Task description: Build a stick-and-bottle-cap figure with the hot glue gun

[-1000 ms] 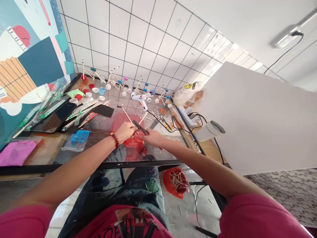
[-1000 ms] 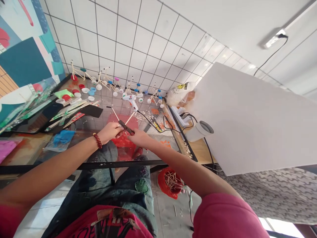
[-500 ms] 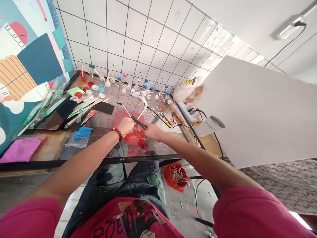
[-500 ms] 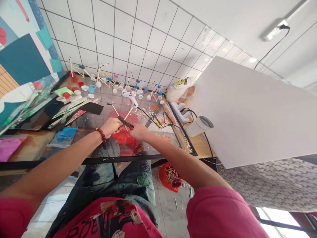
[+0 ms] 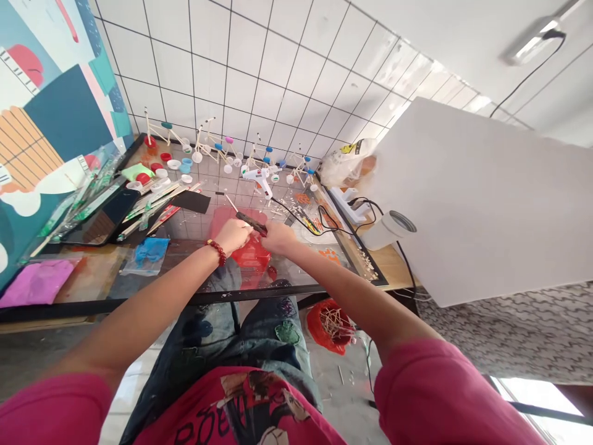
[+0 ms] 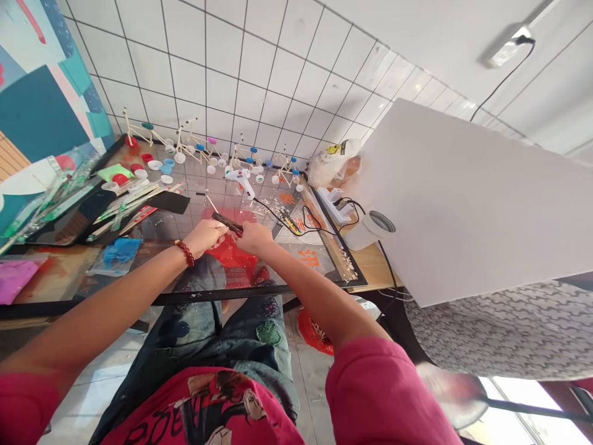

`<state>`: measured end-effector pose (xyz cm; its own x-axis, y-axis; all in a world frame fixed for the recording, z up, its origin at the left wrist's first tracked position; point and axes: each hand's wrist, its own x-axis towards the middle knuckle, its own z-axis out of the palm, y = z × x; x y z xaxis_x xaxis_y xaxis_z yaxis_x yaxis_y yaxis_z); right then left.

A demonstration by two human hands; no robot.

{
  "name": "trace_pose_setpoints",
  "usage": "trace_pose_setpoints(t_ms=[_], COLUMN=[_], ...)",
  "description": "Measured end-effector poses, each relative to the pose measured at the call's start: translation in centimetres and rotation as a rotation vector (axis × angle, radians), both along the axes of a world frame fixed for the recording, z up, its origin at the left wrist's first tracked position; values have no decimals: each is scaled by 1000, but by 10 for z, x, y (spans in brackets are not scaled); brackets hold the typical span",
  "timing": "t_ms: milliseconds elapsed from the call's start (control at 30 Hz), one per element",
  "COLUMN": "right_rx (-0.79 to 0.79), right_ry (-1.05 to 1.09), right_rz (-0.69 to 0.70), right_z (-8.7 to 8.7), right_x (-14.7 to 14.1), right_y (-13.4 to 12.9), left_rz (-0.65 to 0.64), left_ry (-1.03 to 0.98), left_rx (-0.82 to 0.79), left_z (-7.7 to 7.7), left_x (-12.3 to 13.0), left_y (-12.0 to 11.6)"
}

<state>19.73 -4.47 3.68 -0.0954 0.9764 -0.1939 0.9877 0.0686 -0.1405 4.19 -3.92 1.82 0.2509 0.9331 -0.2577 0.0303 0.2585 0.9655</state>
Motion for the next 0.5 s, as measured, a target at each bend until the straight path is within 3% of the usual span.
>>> trace_pose_setpoints(t_ms=[167,333,500], right_rx=[21,103,129], right_ry=[48,2,-71], right_rz=[-72,-76,-73], right_z=[7,15,3], right_x=[5,33,63], right_y=[6,-7,-28], left_rz=[132,315,270], left_ry=[-81,-249,-354], left_rx=[14,12,-19], left_z=[10,15,15], left_x=[-7,-21,-17], left_y=[1,15,13])
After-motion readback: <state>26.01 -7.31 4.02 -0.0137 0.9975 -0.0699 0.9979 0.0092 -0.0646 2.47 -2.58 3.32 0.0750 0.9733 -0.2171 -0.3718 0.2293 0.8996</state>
